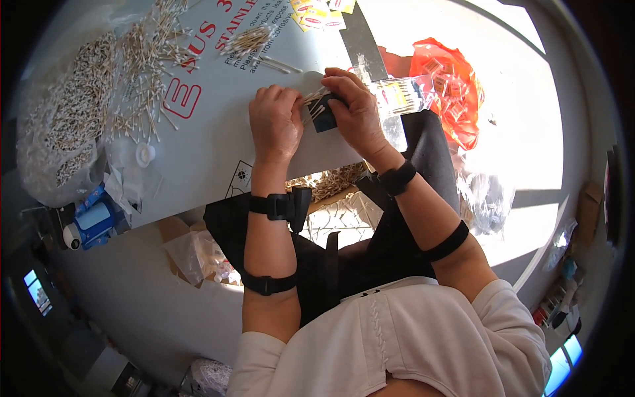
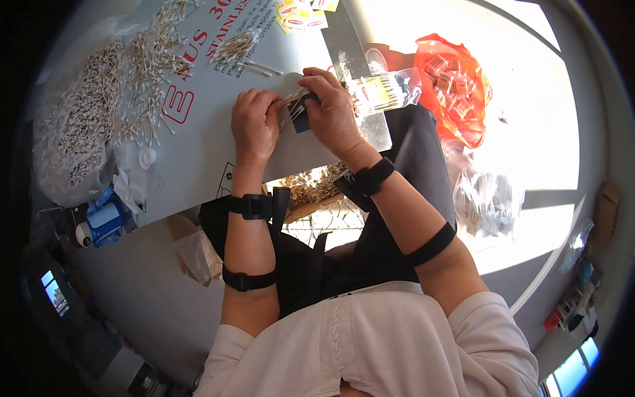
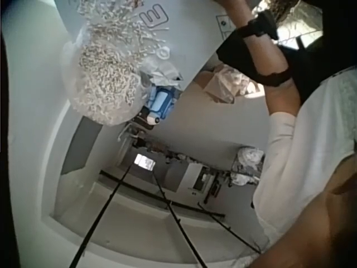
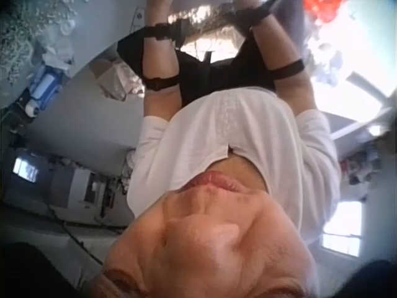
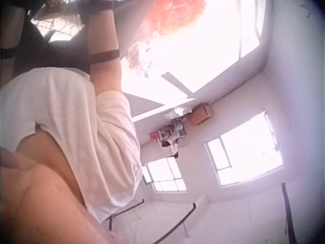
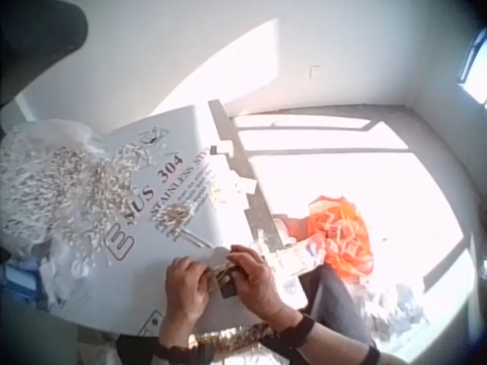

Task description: Packaging a set of thin sticks or swabs into a small plastic bag.

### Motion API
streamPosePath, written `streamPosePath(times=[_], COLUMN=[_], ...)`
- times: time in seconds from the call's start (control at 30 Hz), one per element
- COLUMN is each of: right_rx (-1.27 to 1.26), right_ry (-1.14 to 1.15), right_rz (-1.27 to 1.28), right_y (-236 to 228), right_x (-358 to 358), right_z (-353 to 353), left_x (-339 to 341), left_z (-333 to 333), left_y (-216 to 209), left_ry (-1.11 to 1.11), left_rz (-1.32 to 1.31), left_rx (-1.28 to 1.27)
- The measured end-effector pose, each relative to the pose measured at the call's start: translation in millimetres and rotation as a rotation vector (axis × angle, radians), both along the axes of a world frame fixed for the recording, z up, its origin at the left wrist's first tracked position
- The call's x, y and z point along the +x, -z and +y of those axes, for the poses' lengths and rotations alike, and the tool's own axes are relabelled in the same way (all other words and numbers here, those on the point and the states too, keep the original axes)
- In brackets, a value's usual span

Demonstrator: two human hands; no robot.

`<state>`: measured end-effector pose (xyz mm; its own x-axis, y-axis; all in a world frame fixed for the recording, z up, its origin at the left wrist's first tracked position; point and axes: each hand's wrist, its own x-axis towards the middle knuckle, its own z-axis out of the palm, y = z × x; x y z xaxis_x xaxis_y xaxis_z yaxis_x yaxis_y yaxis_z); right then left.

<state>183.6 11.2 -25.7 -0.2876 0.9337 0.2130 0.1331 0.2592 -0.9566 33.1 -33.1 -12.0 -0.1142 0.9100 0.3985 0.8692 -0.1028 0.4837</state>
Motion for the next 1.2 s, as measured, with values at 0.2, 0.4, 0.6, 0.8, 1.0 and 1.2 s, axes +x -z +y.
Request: streamPosePath(times=[0.2,0.4,0.6,0.8,1.0,1.2], right_rx=[0.003,-0.135,-0.164,-0.11,-0.143,-0.141], right_ry=[-0.001,0.033,0.093,0.073,0.077,0.081], right_rz=[-0.027,0.171,0.198,0.156,0.189,0.18], right_y=[-2,0,-2,0,-1,-2], right_x=[1,0,1,4,1,2], right_z=[1,0,-2,5,2,3], left_x=[2,0,-7,-5,-3,-8], left_z=[2,1,4,4,-1,4], left_y=[-12,-7,-2,-11,-3,-3], left_ry=[0.087,0.094,-0.088,-0.034,0.001,-0.063], left_rz=[0.065,0.058,-0.03,-0.036,0.024,-0.033], left_rx=[-0.077,-0.055,-0.111,-0.098,-0.065,-0.082])
